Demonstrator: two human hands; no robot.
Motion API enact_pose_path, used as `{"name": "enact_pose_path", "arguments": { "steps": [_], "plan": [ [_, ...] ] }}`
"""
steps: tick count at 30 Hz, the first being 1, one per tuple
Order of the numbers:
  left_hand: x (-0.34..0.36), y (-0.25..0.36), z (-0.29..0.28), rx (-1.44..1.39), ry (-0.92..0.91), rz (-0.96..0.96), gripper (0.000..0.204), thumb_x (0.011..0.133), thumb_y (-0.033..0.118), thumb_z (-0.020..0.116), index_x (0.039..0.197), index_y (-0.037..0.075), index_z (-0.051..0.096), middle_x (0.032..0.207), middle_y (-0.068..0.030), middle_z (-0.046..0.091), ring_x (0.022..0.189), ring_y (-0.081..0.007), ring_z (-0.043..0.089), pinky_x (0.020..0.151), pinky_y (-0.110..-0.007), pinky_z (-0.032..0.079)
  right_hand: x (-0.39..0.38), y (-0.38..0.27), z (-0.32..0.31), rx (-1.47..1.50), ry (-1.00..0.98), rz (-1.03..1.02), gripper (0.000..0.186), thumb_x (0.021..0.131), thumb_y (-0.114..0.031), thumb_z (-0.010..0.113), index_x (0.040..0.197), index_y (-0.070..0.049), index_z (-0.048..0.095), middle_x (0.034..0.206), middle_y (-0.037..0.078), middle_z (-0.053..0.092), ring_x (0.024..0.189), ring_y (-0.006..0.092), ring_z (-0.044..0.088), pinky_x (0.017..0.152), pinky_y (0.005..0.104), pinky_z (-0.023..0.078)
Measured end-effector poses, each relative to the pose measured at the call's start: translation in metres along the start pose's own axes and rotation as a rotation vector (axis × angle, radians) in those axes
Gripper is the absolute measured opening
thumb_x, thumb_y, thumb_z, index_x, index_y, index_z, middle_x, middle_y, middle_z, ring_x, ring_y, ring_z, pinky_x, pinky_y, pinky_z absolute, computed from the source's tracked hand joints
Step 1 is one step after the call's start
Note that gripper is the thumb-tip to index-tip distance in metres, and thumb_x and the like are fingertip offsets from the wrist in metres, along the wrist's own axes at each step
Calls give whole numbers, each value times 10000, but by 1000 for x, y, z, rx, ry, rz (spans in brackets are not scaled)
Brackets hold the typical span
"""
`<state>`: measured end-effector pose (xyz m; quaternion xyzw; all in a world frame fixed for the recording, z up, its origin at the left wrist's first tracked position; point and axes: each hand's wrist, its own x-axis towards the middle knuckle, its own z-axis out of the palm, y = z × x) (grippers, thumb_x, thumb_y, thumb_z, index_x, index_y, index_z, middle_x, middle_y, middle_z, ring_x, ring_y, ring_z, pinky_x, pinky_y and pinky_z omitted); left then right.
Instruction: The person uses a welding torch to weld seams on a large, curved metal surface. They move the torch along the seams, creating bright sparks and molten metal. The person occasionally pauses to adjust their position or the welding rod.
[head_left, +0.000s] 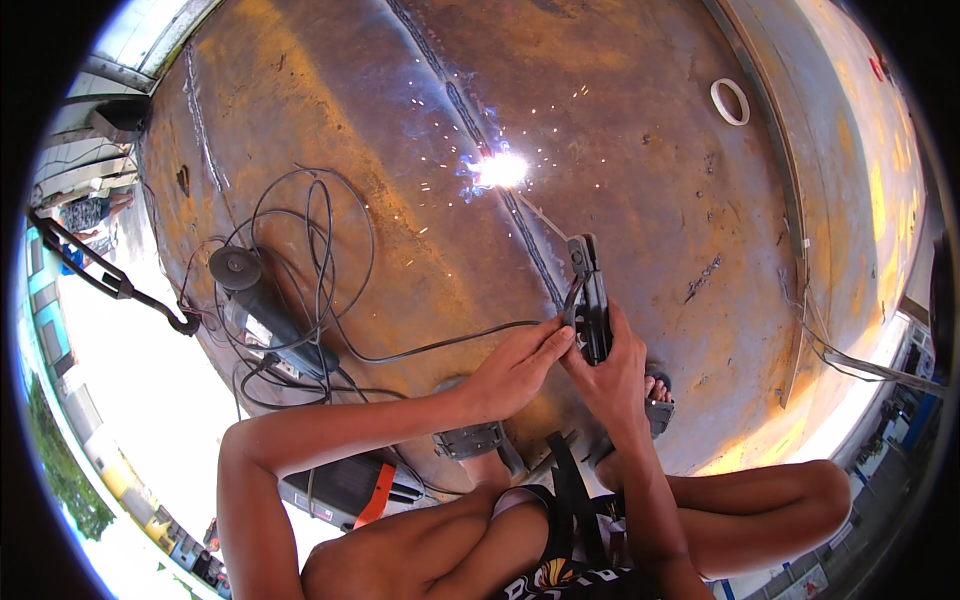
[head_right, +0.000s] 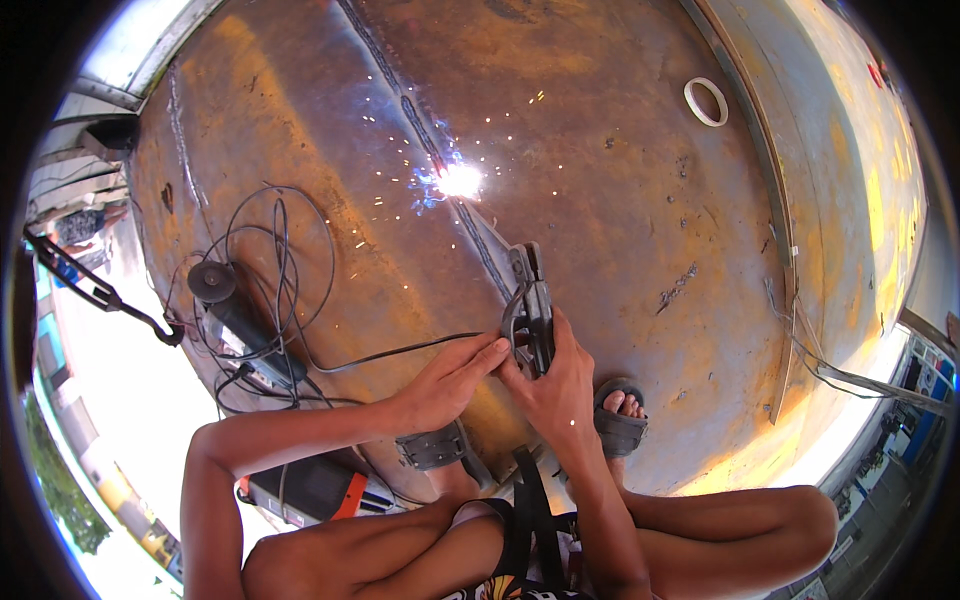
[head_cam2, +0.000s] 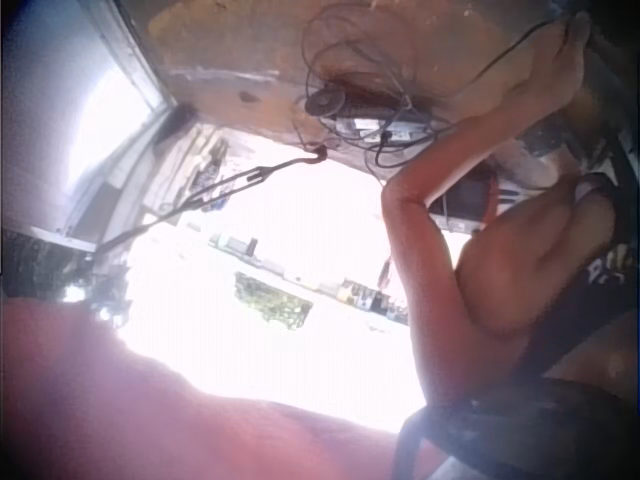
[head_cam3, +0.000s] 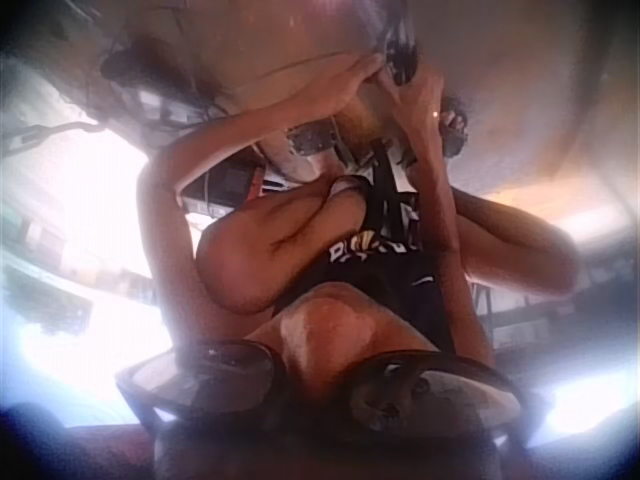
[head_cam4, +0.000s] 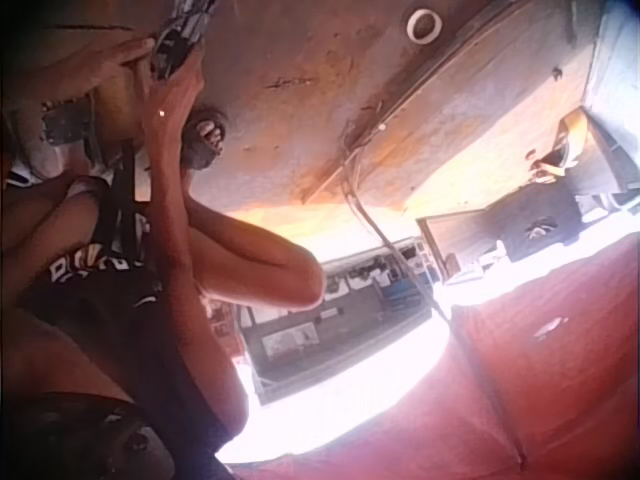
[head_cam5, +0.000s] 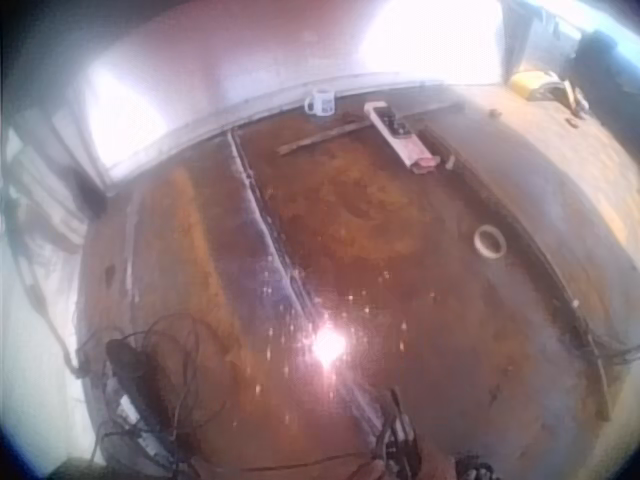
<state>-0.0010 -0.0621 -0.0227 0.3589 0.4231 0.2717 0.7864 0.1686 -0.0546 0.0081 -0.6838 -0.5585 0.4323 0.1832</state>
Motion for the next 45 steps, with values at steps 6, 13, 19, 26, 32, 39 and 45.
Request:
{"name": "enact_pose_path", "arguments": {
  "steps": [6, 13, 19, 26, 32, 39, 45],
  "plan": [
    [1, 3, 0, 37, 6, 8, 398, 1149, 328, 419, 1235, -18, 595, 875, -69, 556, 811, -152, 467, 769, -326, 428, 0, 2, 0, 6, -6, 2, 676, 836, -244, 833, 1371, 46, 537, 990, 210, 738, 889, 369, 753, 785, 425, 587],
    [1, 4, 3, 0, 20, 47, 394, 1147, 329, 423, 1219, -17, 597, 860, -71, 558, 812, -159, 474, 781, -329, 430, 0, 3, 0, 6, -1, 3, 683, 837, -250, 834, 1375, 46, 536, 986, 201, 738, 881, 361, 754, 780, 420, 588],
    [2, -1, 0, 13, -5, 18, 401, 1148, 336, 419, 1227, -16, 593, 856, -77, 551, 818, -165, 481, 792, -338, 435, 0, 1, 0, 30, -4, -7, 687, 843, -248, 832, 1382, 54, 530, 988, 195, 741, 879, 351, 756, 777, 413, 590],
    [0, 3, 2, -6, -1, 27, 407, 1150, 339, 413, 1272, -7, 588, 908, -64, 578, 860, -158, 493, 835, -324, 445, 0, 3, 1, 36, 0, -14, 686, 843, -244, 832, 1383, 51, 529, 992, 194, 742, 880, 350, 756, 779, 412, 589],
    [0, 4, 1, 11, -1, 14, 408, 1150, 336, 414, 1285, -8, 586, 910, -69, 582, 867, -158, 499, 846, -321, 448, 0, 1, 0, 32, -7, -12, 682, 843, -244, 832, 1378, 52, 530, 988, 196, 742, 882, 352, 755, 778, 412, 588],
    [0, 3, 1, 32, 12, 22, 401, 1148, 330, 420, 1268, -11, 593, 892, -75, 582, 840, -161, 502, 817, -326, 449, 0, 0, 0, 44, -7, -7, 666, 846, -241, 827, 1370, 49, 536, 984, 198, 742, 882, 357, 755, 782, 414, 586],
    [0, 4, 2, 16, 16, 24, 396, 1147, 323, 426, 1270, -14, 592, 902, -78, 598, 845, -163, 509, 820, -328, 450, 0, -1, -1, 21, -6, -9, 654, 850, -243, 822, 1369, 40, 541, 985, 200, 740, 882, 361, 754, 785, 414, 586]
  ]
}}
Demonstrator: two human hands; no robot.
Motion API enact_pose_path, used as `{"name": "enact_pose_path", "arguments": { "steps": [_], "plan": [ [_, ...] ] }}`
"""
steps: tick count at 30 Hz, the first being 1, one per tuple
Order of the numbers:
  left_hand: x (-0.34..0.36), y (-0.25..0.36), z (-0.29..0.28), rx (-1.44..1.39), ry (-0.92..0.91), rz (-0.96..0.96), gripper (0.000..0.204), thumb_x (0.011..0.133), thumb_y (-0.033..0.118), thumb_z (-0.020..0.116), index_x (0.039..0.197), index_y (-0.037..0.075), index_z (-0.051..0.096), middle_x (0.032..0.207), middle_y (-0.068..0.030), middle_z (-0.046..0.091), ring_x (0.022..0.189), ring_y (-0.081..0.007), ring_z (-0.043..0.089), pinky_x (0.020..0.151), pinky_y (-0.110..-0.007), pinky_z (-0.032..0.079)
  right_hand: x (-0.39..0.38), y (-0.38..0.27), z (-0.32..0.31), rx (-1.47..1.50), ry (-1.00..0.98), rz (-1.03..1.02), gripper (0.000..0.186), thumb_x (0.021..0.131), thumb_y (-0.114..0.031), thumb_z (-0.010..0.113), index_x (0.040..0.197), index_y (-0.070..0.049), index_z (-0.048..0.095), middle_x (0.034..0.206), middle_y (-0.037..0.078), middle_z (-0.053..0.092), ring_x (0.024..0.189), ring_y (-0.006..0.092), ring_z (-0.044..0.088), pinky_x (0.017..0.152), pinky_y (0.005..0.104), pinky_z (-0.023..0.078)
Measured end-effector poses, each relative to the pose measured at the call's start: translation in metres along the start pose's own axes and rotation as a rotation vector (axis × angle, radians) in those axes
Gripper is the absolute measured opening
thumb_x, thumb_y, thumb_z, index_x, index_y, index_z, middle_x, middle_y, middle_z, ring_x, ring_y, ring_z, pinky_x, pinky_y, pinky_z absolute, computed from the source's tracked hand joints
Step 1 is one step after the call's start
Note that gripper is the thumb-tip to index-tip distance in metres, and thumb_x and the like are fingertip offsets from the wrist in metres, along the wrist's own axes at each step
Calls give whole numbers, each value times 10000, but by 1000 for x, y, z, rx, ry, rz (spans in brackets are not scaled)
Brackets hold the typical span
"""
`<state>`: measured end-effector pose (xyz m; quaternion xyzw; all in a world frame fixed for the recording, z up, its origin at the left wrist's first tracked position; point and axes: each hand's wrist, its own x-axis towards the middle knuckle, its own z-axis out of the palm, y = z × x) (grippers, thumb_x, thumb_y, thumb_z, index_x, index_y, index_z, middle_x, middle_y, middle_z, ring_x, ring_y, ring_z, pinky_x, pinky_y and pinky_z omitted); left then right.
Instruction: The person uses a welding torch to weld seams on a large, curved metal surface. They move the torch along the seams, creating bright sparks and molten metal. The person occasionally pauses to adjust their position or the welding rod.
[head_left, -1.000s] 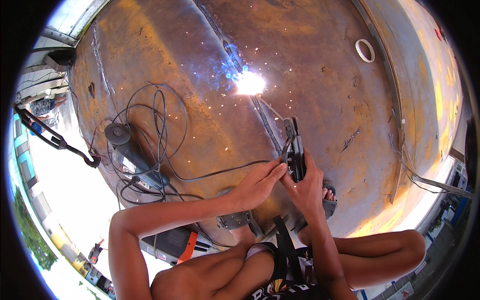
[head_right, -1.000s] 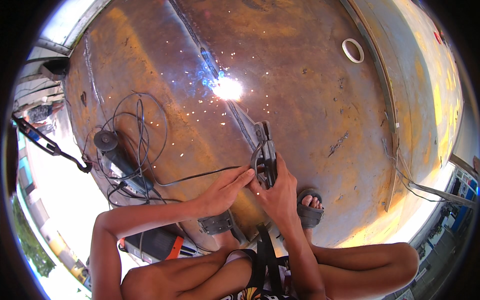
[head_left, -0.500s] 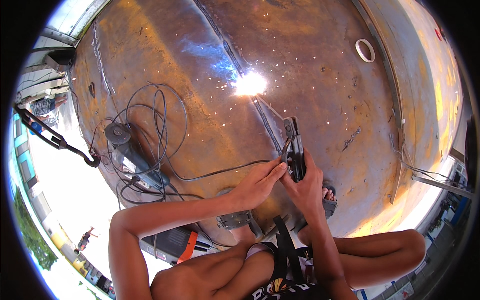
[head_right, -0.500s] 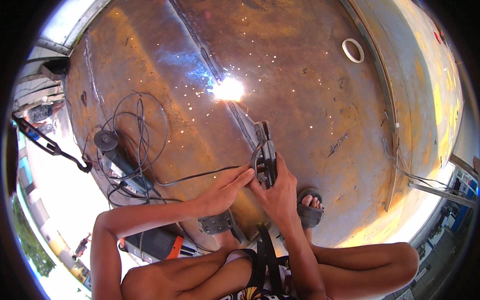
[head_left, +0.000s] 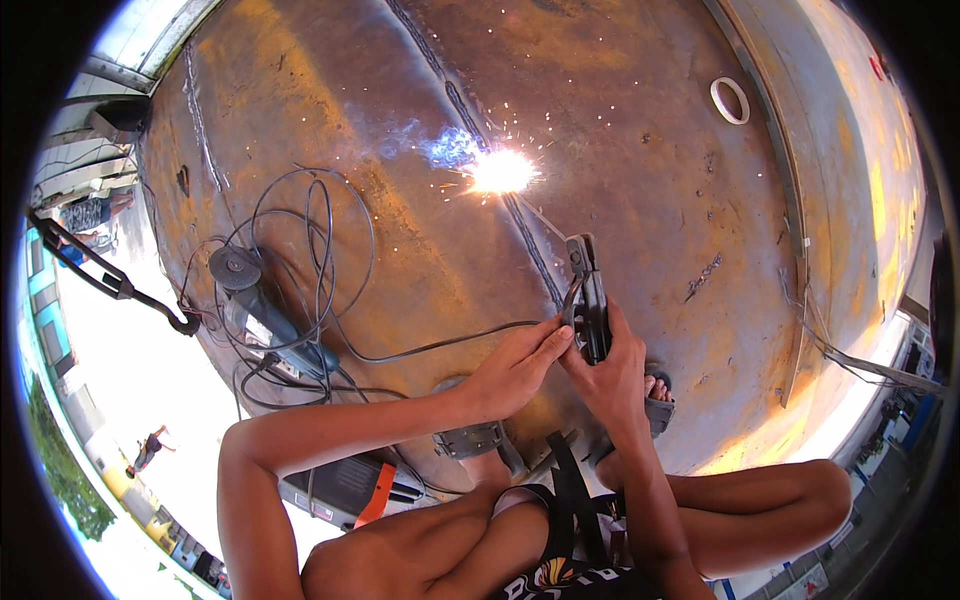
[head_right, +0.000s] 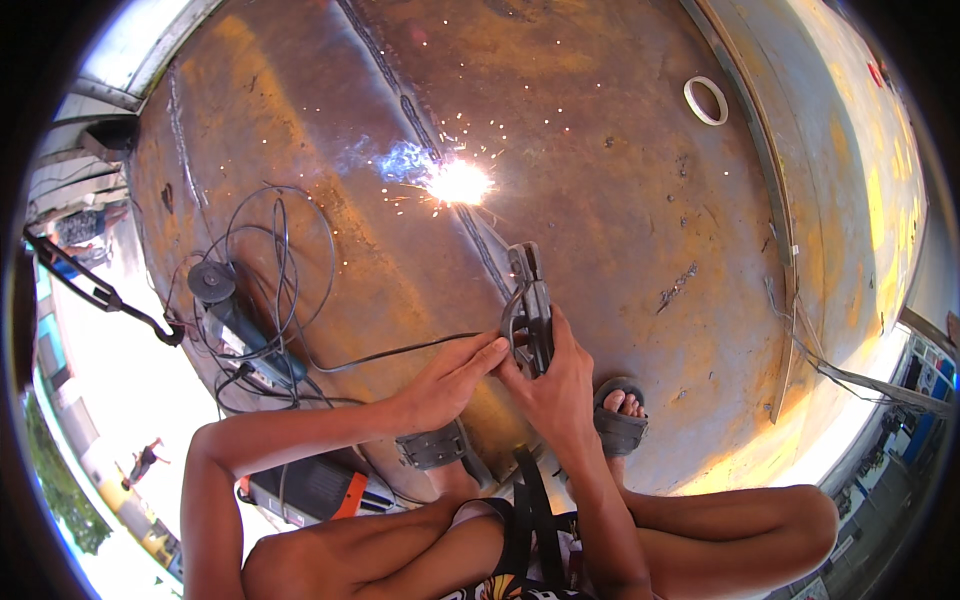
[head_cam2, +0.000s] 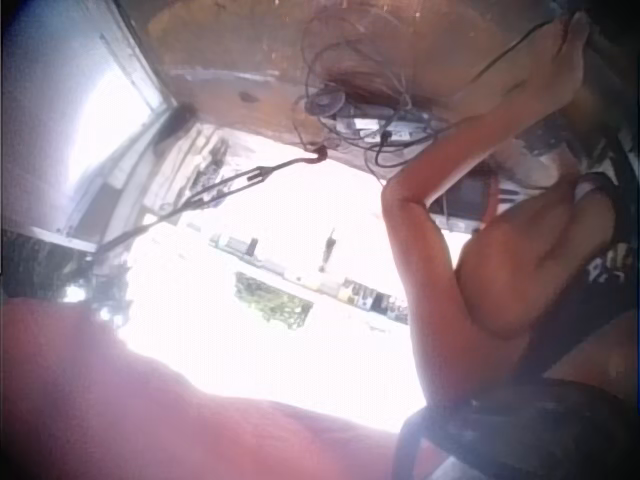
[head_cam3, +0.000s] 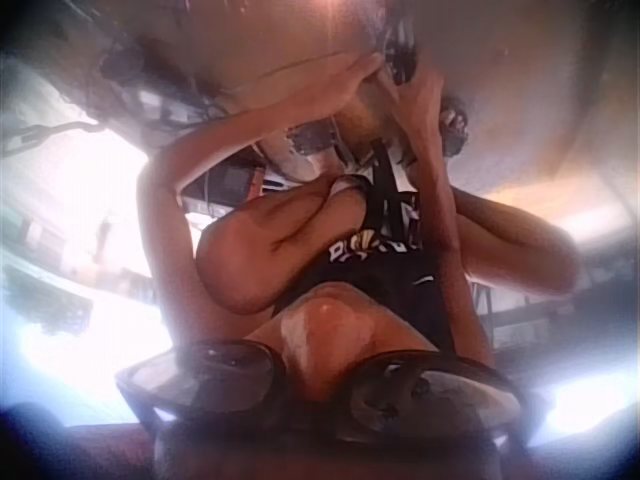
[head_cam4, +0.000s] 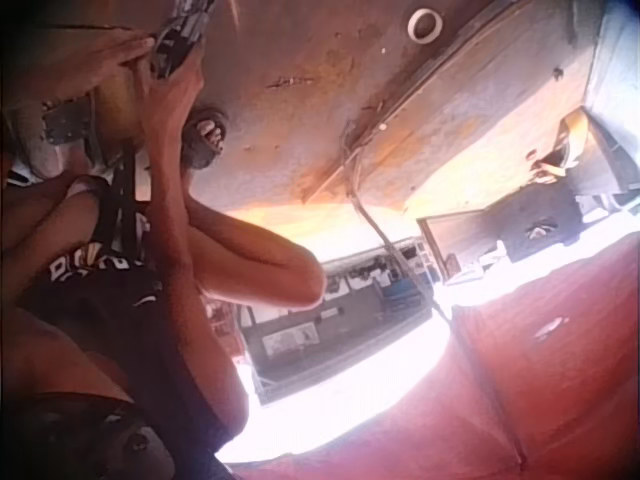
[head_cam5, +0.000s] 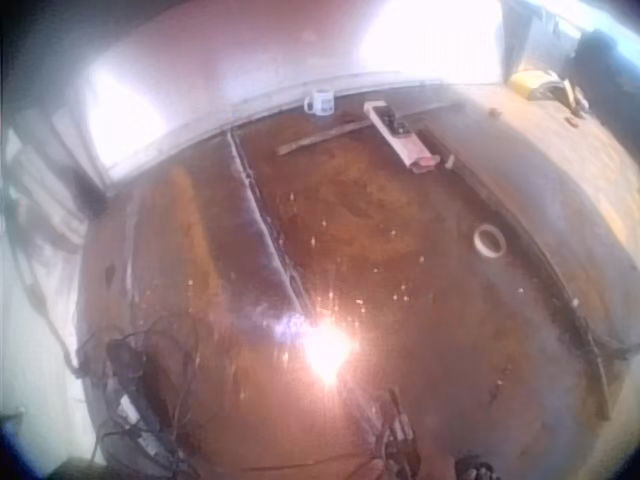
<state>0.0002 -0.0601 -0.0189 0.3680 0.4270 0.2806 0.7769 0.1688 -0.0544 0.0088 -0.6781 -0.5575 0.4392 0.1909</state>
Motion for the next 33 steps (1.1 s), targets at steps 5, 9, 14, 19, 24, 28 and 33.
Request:
{"name": "enact_pose_path", "arguments": {
  "steps": [5, 9, 14, 19, 24, 28, 33],
  "plan": [
    [1, -5, -1, -1, -9, 14, 390, 1147, 321, 426, 1277, -6, 593, 897, -83, 600, 842, -166, 511, 813, -331, 450, 0, 0, 1, 13, 1, -3, 653, 852, -248, 821, 1369, 37, 543, 993, 199, 741, 885, 352, 756, 781, 411, 588],
    [1, -8, -2, -4, -4, 3, 394, 1146, 323, 428, 1289, -5, 593, 900, -95, 609, 838, -172, 518, 814, -336, 455, 0, 2, 1, 12, -6, -9, 657, 853, -251, 823, 1371, 38, 540, 995, 194, 743, 880, 339, 758, 778, 405, 591],
    [-1, 0, -1, 16, 13, -21, 394, 1144, 329, 432, 1311, 14, 599, 911, -119, 624, 865, -194, 541, 850, -349, 467, 0, 2, 0, 41, -8, -22, 669, 847, -249, 833, 1369, 48, 538, 999, 194, 744, 868, 328, 757, 775, 397, 592],
    [-4, 21, 0, -41, -78, -46, 510, 1150, 378, 407, 1451, -25, 489, 1105, -81, 609, 1055, -118, 511, 1002, -310, 423, -5, 5, 1, 78, 82, -41, 713, 841, -203, 810, 1418, 78, 498, 973, 183, 724, 848, 269, 740, 784, 364, 571],
    [-3, 37, 8, -41, -99, 43, 527, 1142, 346, 453, 1501, -40, 446, 1135, -83, 621, 1067, -111, 532, 985, -297, 450, -6, 8, -2, 177, 229, -89, 781, 876, -190, 777, 1514, 68, 408, 1020, 180, 706, 886, 207, 698, 822, 343, 550],
    [-12, 37, 13, -27, -77, 73, 559, 1130, 299, 497, 1529, -81, 401, 1205, -119, 647, 1124, -127, 581, 1007, -305, 474, -6, 10, -1, 286, 260, -118, 863, 922, -208, 754, 1593, 41, 271, 1056, 134, 691, 893, 183, 668, 823, 324, 533],
    [-23, 41, 11, -60, 2, 110, 537, 1127, 286, 508, 1497, -97, 441, 1239, -141, 658, 1151, -152, 611, 1024, -325, 480, -9, 3, 3, 421, 222, -33, 867, 982, -218, 704, 1632, -2, 172, 987, 73, 649, 777, 122, 601, 710, 273, 497]
  ]
}}
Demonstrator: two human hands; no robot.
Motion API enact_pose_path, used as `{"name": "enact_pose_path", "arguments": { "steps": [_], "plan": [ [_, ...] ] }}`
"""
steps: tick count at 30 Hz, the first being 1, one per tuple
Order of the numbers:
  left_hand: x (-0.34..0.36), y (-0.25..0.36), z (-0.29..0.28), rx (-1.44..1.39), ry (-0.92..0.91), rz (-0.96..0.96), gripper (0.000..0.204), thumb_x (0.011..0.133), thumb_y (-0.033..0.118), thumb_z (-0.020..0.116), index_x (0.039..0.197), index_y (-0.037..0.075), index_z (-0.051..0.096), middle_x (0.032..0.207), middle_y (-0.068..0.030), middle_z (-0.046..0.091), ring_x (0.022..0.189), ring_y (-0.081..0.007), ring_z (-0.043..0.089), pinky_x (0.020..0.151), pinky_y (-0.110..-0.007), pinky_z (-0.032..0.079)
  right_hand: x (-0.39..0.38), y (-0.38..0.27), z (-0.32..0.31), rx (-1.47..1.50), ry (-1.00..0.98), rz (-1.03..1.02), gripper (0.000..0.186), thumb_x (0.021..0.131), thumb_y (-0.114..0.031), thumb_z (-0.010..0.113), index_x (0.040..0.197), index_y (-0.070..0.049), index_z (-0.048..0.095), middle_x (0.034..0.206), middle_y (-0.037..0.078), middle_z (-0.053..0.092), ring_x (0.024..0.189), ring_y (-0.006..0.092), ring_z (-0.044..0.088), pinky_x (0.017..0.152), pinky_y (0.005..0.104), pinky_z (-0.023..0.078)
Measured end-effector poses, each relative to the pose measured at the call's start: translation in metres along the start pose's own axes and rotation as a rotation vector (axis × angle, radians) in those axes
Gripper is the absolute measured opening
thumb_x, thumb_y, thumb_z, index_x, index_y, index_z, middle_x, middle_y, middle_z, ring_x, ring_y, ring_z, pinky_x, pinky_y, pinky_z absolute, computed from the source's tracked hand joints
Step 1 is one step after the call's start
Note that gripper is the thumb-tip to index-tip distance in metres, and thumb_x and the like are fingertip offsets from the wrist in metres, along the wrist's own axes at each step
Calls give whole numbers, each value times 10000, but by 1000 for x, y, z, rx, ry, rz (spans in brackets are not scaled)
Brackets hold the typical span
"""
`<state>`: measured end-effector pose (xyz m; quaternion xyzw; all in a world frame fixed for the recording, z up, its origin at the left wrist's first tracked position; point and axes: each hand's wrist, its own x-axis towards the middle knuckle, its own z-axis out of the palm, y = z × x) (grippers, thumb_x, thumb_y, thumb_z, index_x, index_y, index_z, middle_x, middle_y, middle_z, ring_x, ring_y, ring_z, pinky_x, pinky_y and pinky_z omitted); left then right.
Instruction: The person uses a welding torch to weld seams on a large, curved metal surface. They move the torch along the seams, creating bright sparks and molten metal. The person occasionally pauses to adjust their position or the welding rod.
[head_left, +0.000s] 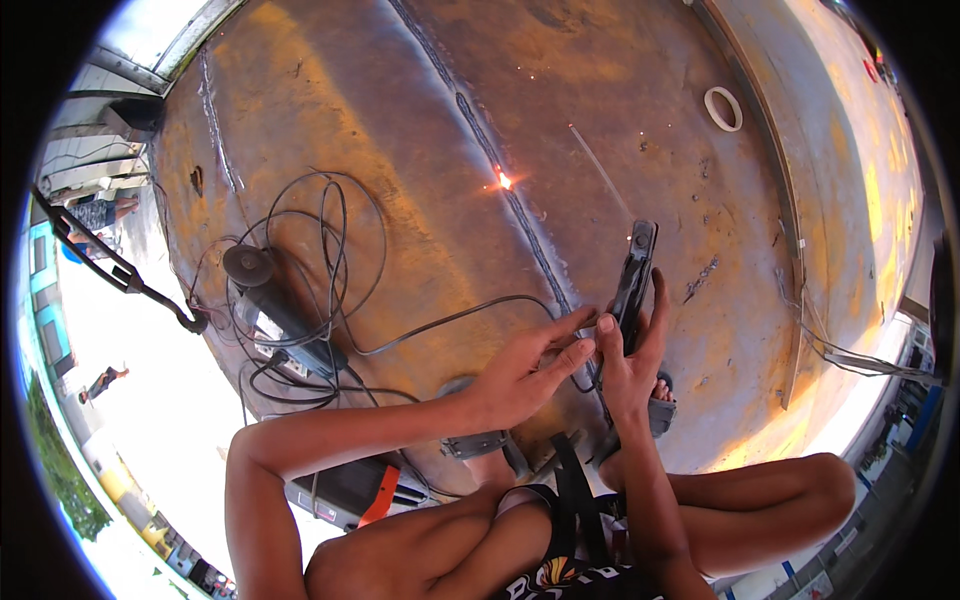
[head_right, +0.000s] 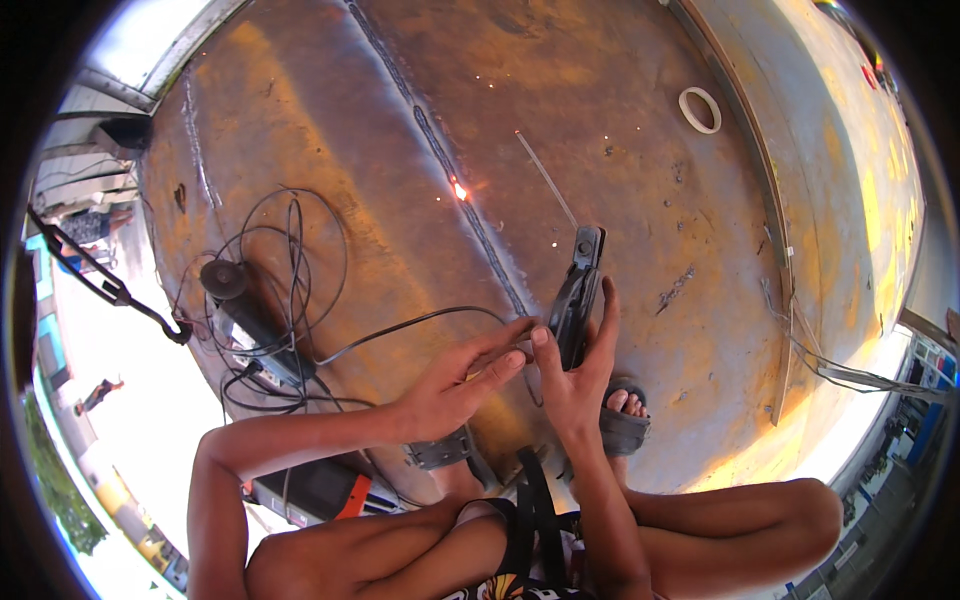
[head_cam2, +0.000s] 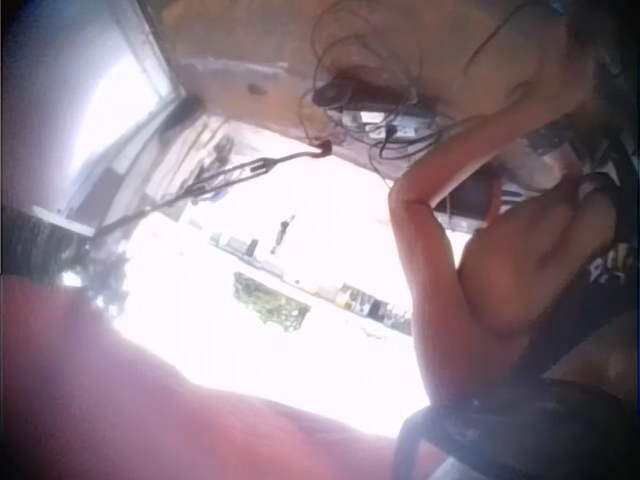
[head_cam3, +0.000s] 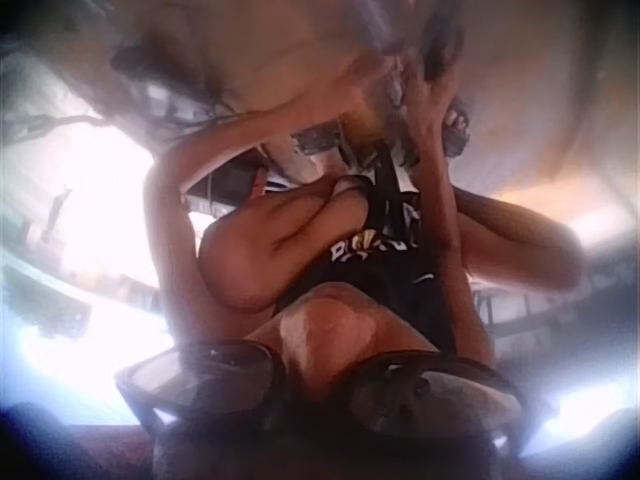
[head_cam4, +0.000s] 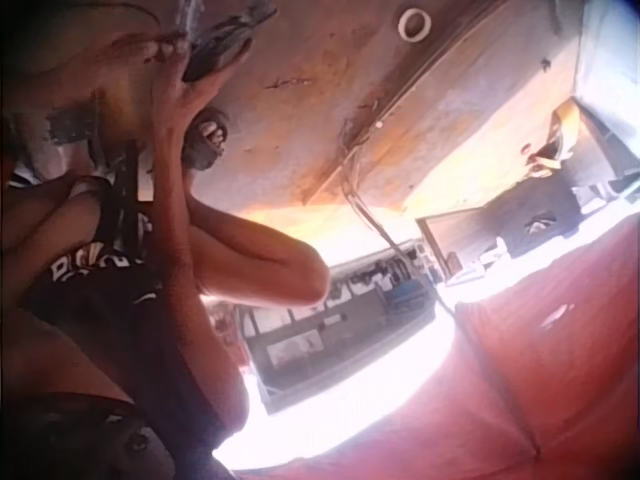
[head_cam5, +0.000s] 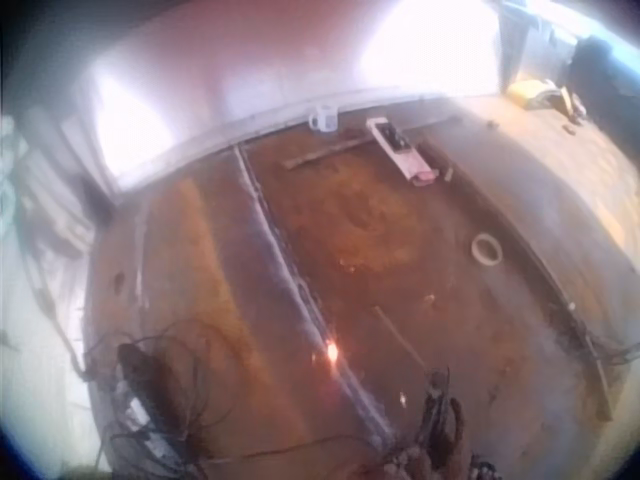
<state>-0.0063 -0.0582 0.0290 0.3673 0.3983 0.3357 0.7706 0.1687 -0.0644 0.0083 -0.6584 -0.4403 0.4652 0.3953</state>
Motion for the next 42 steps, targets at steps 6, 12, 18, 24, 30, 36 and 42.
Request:
{"name": "enact_pose_path", "arguments": {
  "steps": [6, 12, 18, 24, 30, 36, 42],
  "plan": [
    [-14, 89, -31, 68, 241, 514, 556, 1130, 431, 415, 1363, -58, 541, 1142, -136, 680, 1007, -195, 646, 919, -357, 517, 5, 0, 8, 413, 80, 202, 695, 1031, -299, 627, 1571, -37, 275, 915, 67, 586, 676, 113, 565, 548, 270, 472],
    [-93, 196, -41, 230, 461, 1408, 504, 976, 633, 530, 1282, 236, 582, 1073, 60, 649, 895, -129, 576, 815, -331, 439, 11, 15, 12, 659, 156, 294, 443, 1042, -405, 557, 1311, -73, 440, 922, 92, 582, 644, 144, 574, 526, 288, 471],
    [-126, 219, -33, 191, 685, 1886, 462, 1000, 685, 500, 1399, 467, 580, 1237, 152, 646, 963, -112, 589, 746, -340, 425, 2, 20, 29, 809, 59, 357, 367, 1037, -373, 576, 1272, -123, 445, 921, 86, 568, 621, 146, 546, 506, 292, 438],
    [-160, 216, -49, 211, 623, 1729, 445, 1007, 650, 507, 1379, 419, 590, 1221, 125, 656, 966, -120, 601, 760, -339, 436, -11, -1, 49, 532, -14, 298, 452, 1023, -257, 633, 1392, -127, 406, 927, 73, 555, 601, 130, 529, 500, 283, 430],
    [-191, 220, -56, 226, 624, 1715, 429, 1015, 614, 515, 1359, 372, 601, 1206, 98, 666, 970, -129, 613, 774, -338, 447, -17, -9, 64, 543, -71, 296, 479, 1025, -218, 635, 1433, -128, 401, 925, 65, 549, 598, 129, 532, 498, 277, 431],
    [-197, 214, -63, 209, 632, 1663, 416, 1023, 579, 522, 1339, 324, 612, 1190, 71, 675, 974, -137, 625, 788, -337, 458, -18, -1, 62, 567, -61, 268, 394, 1030, -207, 630, 1361, -118, 435, 928, 54, 552, 605, 127, 540, 504, 277, 435],
    [-205, 216, -66, 212, 615, 1652, 404, 1031, 544, 530, 1318, 276, 622, 1175, 44, 685, 977, -146, 637, 802, -336, 469, -24, -4, 71, 557, -47, 277, 369, 1024, -199, 633, 1328, -114, 444, 916, 55, 556, 601, 131, 546, 503, 283, 440]
  ]
}}
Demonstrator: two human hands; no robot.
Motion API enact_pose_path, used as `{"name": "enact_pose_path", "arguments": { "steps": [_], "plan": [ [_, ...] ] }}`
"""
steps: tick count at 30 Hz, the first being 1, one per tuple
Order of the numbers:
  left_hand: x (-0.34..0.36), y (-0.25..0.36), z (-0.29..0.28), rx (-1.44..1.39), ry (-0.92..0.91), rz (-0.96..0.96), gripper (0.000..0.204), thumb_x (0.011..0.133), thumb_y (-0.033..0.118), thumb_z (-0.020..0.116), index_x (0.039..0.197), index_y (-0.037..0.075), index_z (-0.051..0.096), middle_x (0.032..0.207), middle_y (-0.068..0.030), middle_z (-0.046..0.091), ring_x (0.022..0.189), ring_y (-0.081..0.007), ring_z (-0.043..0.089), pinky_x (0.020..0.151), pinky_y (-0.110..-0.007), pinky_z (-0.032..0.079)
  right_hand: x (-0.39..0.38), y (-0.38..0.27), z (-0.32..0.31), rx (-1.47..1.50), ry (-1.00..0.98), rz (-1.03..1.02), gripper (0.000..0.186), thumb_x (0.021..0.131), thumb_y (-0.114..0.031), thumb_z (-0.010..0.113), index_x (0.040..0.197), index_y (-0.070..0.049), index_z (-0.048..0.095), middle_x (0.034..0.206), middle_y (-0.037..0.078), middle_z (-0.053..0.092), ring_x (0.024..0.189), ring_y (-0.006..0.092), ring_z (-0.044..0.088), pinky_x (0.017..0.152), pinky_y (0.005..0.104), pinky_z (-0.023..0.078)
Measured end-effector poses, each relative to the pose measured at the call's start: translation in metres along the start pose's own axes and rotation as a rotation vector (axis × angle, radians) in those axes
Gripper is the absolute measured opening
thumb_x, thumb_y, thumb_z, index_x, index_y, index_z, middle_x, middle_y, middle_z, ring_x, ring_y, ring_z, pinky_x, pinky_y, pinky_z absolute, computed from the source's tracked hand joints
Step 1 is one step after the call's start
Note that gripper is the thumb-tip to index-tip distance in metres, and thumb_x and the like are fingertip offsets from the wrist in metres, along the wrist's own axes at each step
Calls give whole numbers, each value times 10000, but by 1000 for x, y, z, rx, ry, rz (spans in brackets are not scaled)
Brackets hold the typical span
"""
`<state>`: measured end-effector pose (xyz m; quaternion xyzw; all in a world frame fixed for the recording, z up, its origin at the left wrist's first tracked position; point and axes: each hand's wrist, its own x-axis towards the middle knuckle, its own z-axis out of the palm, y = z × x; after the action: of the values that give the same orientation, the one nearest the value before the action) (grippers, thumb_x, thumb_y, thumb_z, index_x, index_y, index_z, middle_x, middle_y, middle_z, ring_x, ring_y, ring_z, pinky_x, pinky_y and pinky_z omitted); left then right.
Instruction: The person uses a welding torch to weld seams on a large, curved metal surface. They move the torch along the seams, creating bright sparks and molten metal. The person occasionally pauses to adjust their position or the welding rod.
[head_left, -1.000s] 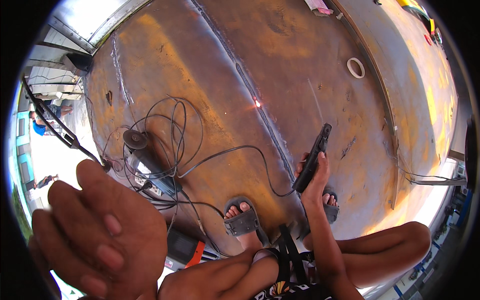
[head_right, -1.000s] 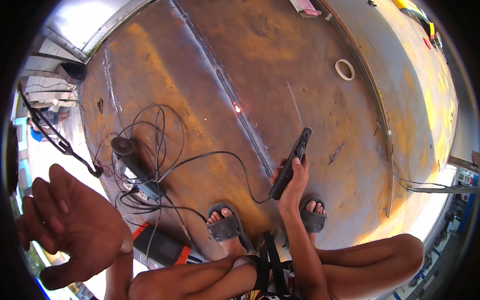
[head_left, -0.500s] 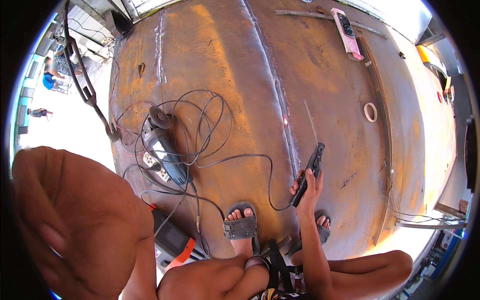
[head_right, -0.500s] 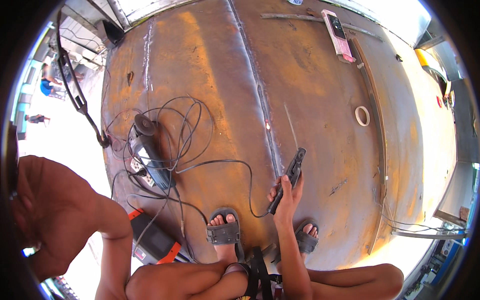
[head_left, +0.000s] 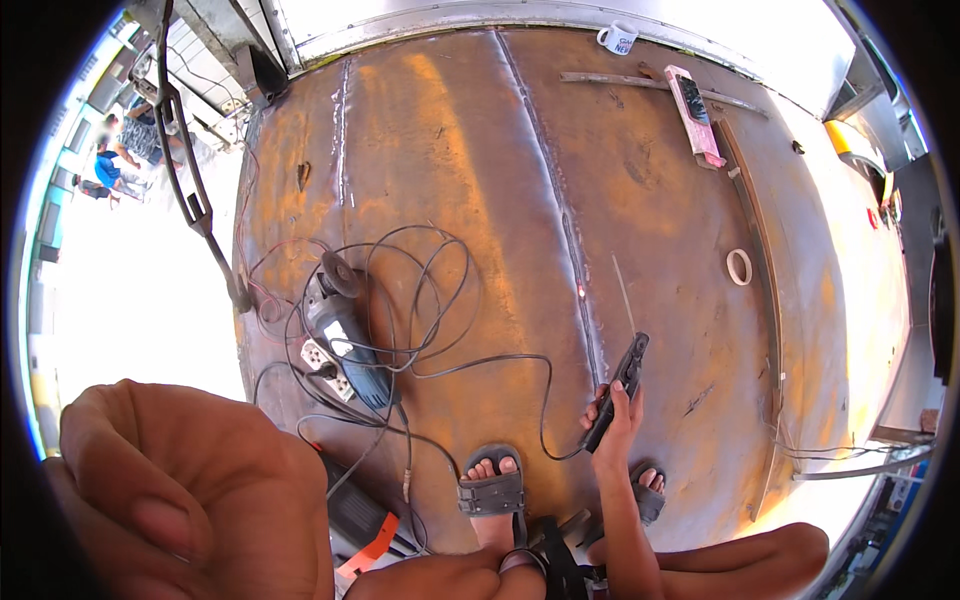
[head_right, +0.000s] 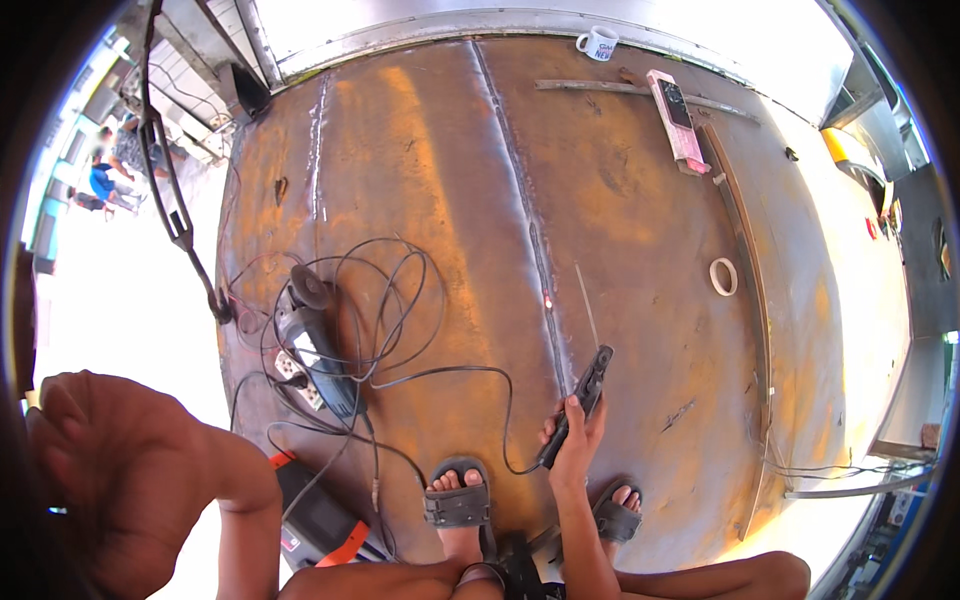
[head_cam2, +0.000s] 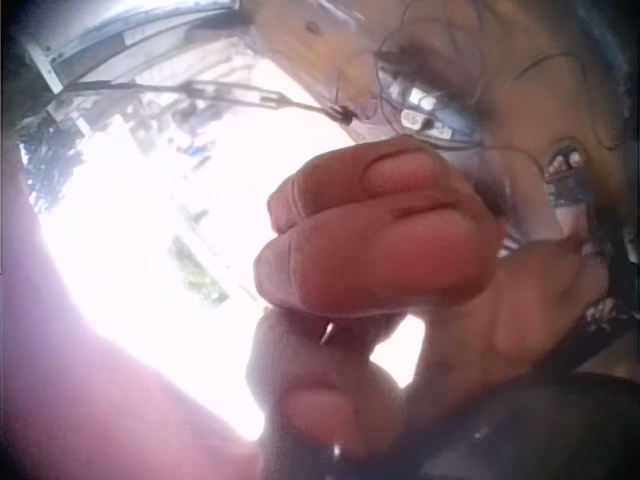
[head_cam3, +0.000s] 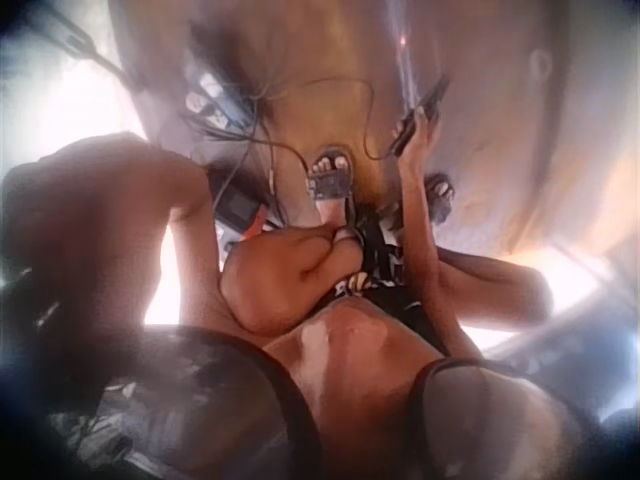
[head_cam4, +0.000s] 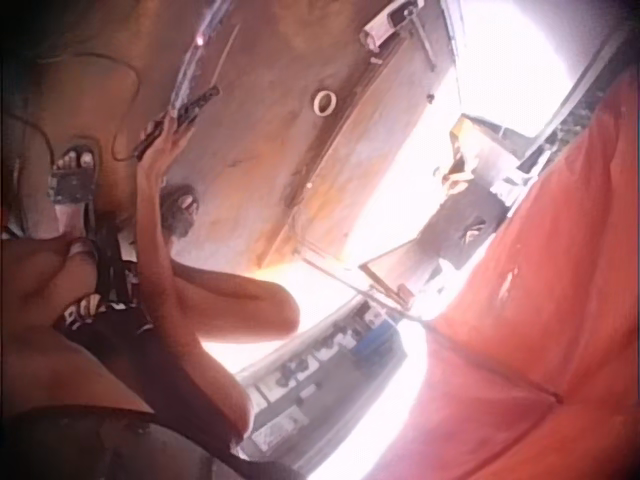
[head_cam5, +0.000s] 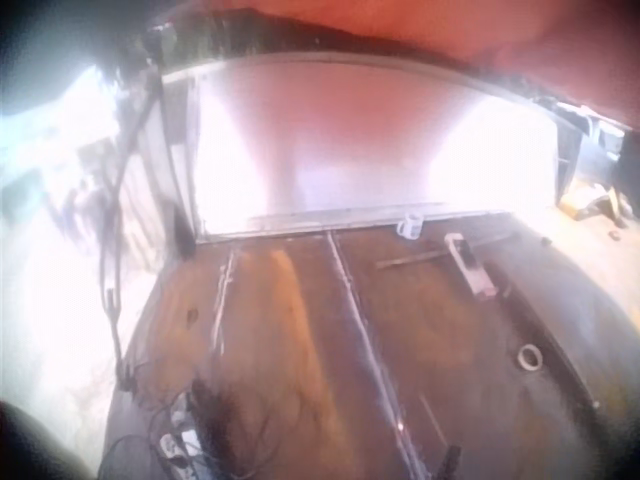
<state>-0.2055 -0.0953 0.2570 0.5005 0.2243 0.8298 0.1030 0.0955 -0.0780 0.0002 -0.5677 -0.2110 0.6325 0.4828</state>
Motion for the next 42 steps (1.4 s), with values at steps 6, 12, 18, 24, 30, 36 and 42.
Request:
{"name": "enact_pose_path", "arguments": {
  "steps": [6, 12, 18, 24, 30, 36, 42],
  "plan": [
    [-1, 4, -3, 5, -6, -44, 394, 1038, 509, 537, 1298, 228, 633, 1159, 17, 694, 981, -154, 650, 816, -335, 480, -2, 0, 5, 7, -7, -11, 372, 1016, -192, 636, 1330, -112, 452, 916, 56, 558, 602, 136, 548, 503, 286, 442],
    [-1, 11, 0, 28, 2, -119, 386, 1046, 473, 545, 1278, 181, 644, 1144, -9, 704, 985, -162, 662, 830, -335, 492, -3, 2, -1, 7, 18, -3, 395, 1010, -189, 649, 1343, -110, 452, 902, 54, 545, 593, 136, 544, 497, 287, 438],
    [4, 24, 1, 54, -11, -180, 381, 1054, 438, 552, 1258, 133, 654, 1128, -36, 714, 989, -171, 674, 844, -334, 503, -2, 3, 0, 1, 15, -25, 443, 1013, -187, 654, 1389, -117, 429, 897, 51, 541, 587, 131, 539, 489, 283, 433],
    [9, 21, 2, 83, -26, -283, 378, 1062, 403, 560, 1238, 85, 665, 1112, -63, 723, 992, -179, 686, 859, -333, 514, 17, -12, 8, -34, -37, -43, 565, 1016, -177, 664, 1497, -141, 372, 928, 53, 539, 593, 123, 523, 494, 276, 427],
    [20, 17, -10, 108, -14, -451, 378, 1069, 368, 567, 1218, 37, 676, 1097, -90, 733, 996, -188, 698, 873, -332, 525, 62, -42, 57, -158, -228, -124, 601, 1009, -165, 678, 1519, -88, 372, 937, 44, 542, 638, 112, 537, 524, 273, 436],
    [62, 12, -20, 132, -15, -776, 380, 1077, 332, 575, 1198, -11, 686, 1081, -117, 743, 1000, -196, 710, 887, -331, 536, 101, -138, 137, -388, -530, -176, 600, 993, -137, 683, 1512, -70, 389, 944, 32, 552, 650, 101, 543, 526, 271, 455],
    [62, -15, -62, 290, -258, -1066, 390, 1087, 306, 577, 1190, -51, 695, 1074, -132, 752, 1014, -194, 714, 910, -327, 538, 72, -246, 241, -686, -687, -97, 671, 980, -124, 693, 1563, -72, 364, 950, 18, 569, 661, 91, 549, 492, 245, 447]
  ]
}}
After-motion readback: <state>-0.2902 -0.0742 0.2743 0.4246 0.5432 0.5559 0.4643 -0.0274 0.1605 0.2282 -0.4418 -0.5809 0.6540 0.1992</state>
